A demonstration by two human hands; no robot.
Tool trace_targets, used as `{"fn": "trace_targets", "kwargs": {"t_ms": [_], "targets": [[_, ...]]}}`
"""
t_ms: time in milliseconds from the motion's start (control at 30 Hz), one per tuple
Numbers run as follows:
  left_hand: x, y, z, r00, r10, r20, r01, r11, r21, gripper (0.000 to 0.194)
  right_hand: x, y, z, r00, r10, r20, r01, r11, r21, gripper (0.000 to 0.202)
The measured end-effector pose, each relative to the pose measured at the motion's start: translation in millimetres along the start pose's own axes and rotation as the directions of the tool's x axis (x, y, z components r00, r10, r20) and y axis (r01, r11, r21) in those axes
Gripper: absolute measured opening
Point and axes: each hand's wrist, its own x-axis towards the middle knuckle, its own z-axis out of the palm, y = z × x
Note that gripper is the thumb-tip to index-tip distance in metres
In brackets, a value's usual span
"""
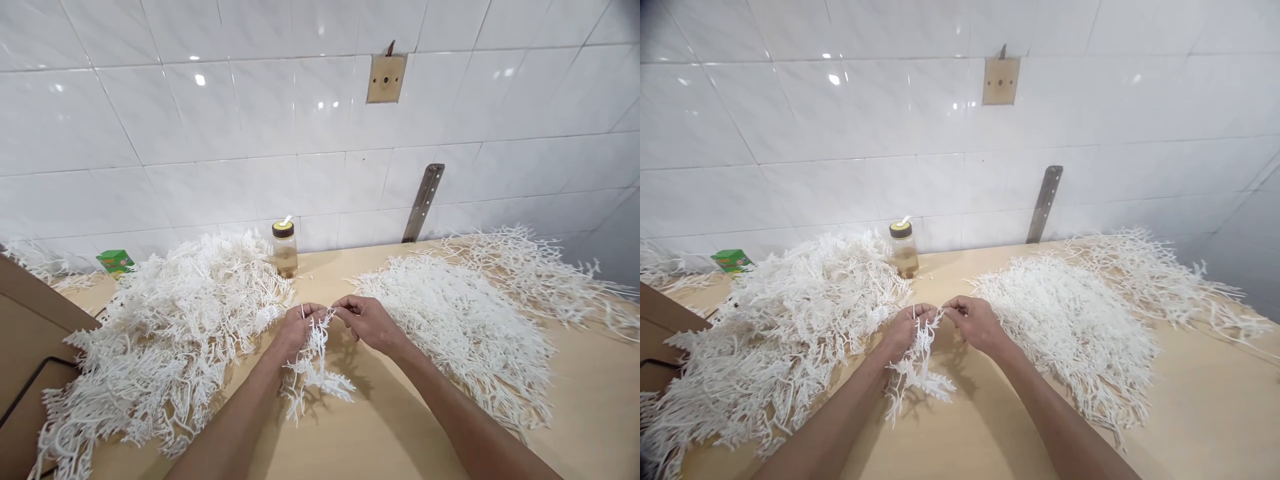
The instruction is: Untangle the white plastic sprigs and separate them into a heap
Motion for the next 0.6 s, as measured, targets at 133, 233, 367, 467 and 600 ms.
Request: {"fn": "trace_targets", "kwargs": {"t_ms": [133,233,367,467,600], "targets": [[2,-5,2.4,0.996,0.090,0.022,-0.090,0.996,0.022,0.040,1,3,1,0.989,-0.130,-0.065,0.121,0.985,-0.125,0.018],[4,-12,4.5,0.988,0.154,-0.024,-0.149,0.979,0.140,0.038,1,6,1,0.984,-0.158,-0.086,0.137,0.967,-0.214,0.016],[7,-19,4.9,0.973,0.223,-0.053,-0.191,0.916,0.354,0.025,-2,7,6,0.965,-0.248,-0.080,0.187,0.874,-0.449,0.016],[9,-22,3.5,0.981,0.189,-0.048,-0.151,0.892,0.426,0.015,-1,10,13,0.941,-0.337,-0.034,0.243,0.743,-0.624,0.018],[10,-25,1.9,0.985,0.169,-0.032,-0.145,0.919,0.367,0.017,9,26,5,0.912,-0.361,-0.193,0.142,0.722,-0.677,0.019]]}}
